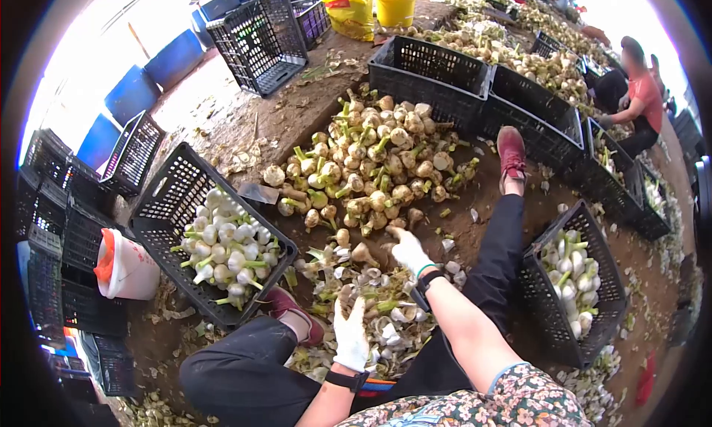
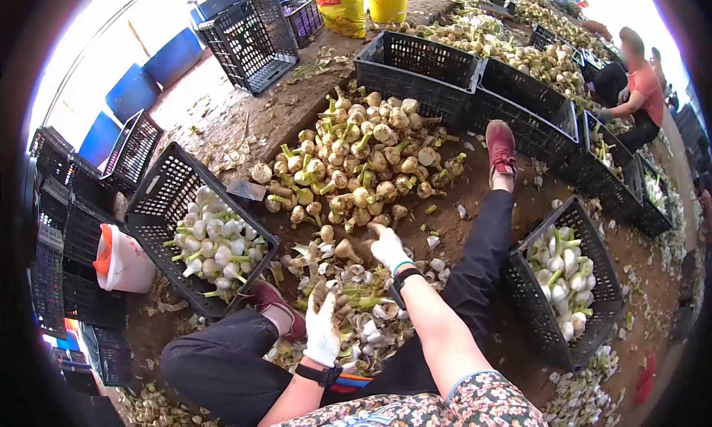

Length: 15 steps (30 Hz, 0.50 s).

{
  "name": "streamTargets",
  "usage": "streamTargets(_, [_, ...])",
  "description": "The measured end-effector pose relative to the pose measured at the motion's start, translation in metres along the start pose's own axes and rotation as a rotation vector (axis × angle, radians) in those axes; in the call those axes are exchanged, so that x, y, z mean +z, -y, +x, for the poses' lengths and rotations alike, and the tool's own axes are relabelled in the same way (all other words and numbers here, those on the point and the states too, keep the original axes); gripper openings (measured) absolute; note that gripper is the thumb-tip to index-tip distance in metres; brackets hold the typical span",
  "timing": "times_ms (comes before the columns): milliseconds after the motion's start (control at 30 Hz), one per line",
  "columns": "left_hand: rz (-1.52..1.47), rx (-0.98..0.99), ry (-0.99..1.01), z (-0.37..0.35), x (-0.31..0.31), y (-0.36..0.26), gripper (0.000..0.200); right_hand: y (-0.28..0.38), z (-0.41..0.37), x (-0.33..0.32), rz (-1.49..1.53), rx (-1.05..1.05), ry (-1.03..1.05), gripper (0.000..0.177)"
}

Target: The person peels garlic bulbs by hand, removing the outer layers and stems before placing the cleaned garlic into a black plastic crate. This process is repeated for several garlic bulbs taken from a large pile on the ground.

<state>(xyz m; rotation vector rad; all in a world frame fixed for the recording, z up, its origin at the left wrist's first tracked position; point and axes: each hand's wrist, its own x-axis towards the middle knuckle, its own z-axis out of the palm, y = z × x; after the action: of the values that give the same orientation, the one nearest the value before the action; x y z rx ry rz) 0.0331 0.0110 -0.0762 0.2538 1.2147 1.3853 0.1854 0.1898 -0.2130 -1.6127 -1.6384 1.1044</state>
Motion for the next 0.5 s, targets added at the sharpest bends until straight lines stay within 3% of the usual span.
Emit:
streamTargets(133, [-0.004, 0.105, -0.04, 0.01, -0.016, 0.01, 0.046, 0.027, -0.018, 0.053, -0.359, 0.014, 0.401, 0.056])
streamTargets(200, [-0.002, 0.108, -0.1, 0.007, -0.009, -0.004, 0.048, 0.034, -0.026, 0.083, -0.652, -0.129, 0.417, 0.055])
streamTargets(233, [-0.003, 0.117, -0.125, 0.009, -0.012, -0.005, 0.05, 0.02, -0.025, 0.104, -0.684, -0.147, 0.328, 0.05])
streamTargets(367, [0.013, 0.165, -0.219, 0.016, -0.033, -0.005, 0.052, 0.02, -0.025, 0.117, -0.582, -0.062, 0.224, 0.05])
streamTargets(500, [-0.055, 0.089, -0.289, 0.022, -0.025, -0.024, 0.055, 0.099, -0.052, 0.041, -0.336, -0.556, 0.245, 0.053])
